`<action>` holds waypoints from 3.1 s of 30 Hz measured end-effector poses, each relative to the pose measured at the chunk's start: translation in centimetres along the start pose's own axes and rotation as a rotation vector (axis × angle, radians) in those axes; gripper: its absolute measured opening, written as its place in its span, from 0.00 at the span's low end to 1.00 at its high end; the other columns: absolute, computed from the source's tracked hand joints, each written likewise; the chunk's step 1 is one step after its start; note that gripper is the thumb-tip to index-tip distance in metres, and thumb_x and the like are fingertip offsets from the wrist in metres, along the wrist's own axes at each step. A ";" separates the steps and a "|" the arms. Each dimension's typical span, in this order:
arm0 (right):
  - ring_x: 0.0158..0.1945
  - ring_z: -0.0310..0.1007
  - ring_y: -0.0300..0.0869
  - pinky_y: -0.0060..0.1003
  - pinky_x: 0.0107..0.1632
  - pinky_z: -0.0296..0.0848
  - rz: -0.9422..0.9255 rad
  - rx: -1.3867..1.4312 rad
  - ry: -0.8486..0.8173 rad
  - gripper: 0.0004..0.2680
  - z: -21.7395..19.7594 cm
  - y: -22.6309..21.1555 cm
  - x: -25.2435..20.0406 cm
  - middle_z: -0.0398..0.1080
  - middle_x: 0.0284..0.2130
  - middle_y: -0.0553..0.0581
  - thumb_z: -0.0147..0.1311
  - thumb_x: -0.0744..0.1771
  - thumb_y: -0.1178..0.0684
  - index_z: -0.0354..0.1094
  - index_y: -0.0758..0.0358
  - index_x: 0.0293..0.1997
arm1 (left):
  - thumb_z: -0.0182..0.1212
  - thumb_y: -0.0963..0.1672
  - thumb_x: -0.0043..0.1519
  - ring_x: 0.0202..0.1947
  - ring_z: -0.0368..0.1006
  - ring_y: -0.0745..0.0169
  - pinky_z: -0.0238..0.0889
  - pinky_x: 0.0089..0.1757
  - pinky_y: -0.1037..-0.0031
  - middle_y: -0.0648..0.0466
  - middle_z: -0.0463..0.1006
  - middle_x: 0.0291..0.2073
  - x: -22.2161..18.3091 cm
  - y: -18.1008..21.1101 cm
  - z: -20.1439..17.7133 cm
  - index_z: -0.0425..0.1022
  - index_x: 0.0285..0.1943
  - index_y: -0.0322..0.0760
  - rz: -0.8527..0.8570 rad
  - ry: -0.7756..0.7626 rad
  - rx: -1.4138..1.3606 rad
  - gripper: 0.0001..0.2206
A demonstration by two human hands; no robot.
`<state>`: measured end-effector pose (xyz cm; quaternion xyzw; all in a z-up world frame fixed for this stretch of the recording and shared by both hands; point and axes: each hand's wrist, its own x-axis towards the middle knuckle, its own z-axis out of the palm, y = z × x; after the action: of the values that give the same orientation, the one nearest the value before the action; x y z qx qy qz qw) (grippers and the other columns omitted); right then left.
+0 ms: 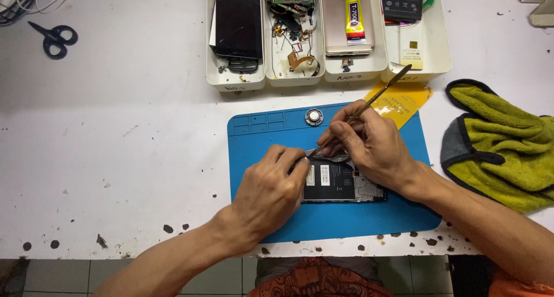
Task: Using a thin metal tool to scrape adhesive and pry components from the internal frame of a disassembled smartphone.
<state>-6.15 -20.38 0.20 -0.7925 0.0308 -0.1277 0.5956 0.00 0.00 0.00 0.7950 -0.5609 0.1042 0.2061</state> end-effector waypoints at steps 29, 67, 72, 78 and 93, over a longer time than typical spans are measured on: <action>0.28 0.84 0.49 0.41 0.33 0.85 -0.025 0.052 0.026 0.06 0.1 0.4 0.1 0.78 0.28 0.70 0.48 0.71 0.58 0.62 0.75 0.45 | 0.49 0.34 0.66 0.35 0.63 0.51 0.58 0.32 0.65 0.49 0.63 0.40 1.1 -0.2 0.7 0.67 0.35 0.32 -0.014 -0.092 -0.153 0.07; 0.31 0.84 0.49 0.43 0.36 0.87 0.068 0.174 0.028 0.08 -0.7 0.7 0.0 0.78 0.29 0.69 0.45 0.72 0.56 0.60 0.73 0.51 | 0.60 0.36 0.62 0.37 0.76 0.55 0.74 0.33 0.71 0.48 0.73 0.40 0.9 0.3 -0.1 0.76 0.36 0.30 -0.006 0.090 0.008 0.03; 0.31 0.84 0.47 0.41 0.35 0.85 0.045 0.065 0.006 0.07 -0.5 0.3 -0.1 0.79 0.28 0.66 0.47 0.71 0.56 0.63 0.71 0.49 | 0.60 0.36 0.63 0.37 0.75 0.54 0.73 0.33 0.70 0.48 0.72 0.41 0.7 0.2 0.1 0.75 0.36 0.31 -0.016 0.062 0.006 0.02; 0.31 0.83 0.47 0.42 0.36 0.86 0.116 0.176 0.002 0.07 -0.4 0.4 0.2 0.78 0.28 0.67 0.46 0.72 0.56 0.62 0.72 0.49 | 0.61 0.41 0.65 0.45 0.76 0.45 0.76 0.36 0.64 0.41 0.74 0.46 1.0 -0.4 -1.5 0.75 0.43 0.27 -0.034 -0.070 -0.172 0.07; 0.29 0.88 0.49 0.37 0.34 0.90 0.310 0.072 -0.136 0.06 -0.7 -1.2 1.2 0.82 0.29 0.66 0.47 0.70 0.54 0.62 0.66 0.44 | 0.74 0.55 0.55 0.57 0.67 0.41 0.74 0.42 0.59 0.37 0.72 0.58 0.7 -2.0 -3.0 0.71 0.54 0.25 0.039 -0.444 -0.247 0.31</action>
<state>-5.33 -20.90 1.75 -0.7632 0.1075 0.0187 0.6369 2.34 1.34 2.57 0.7561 -0.6163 -0.1382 0.1715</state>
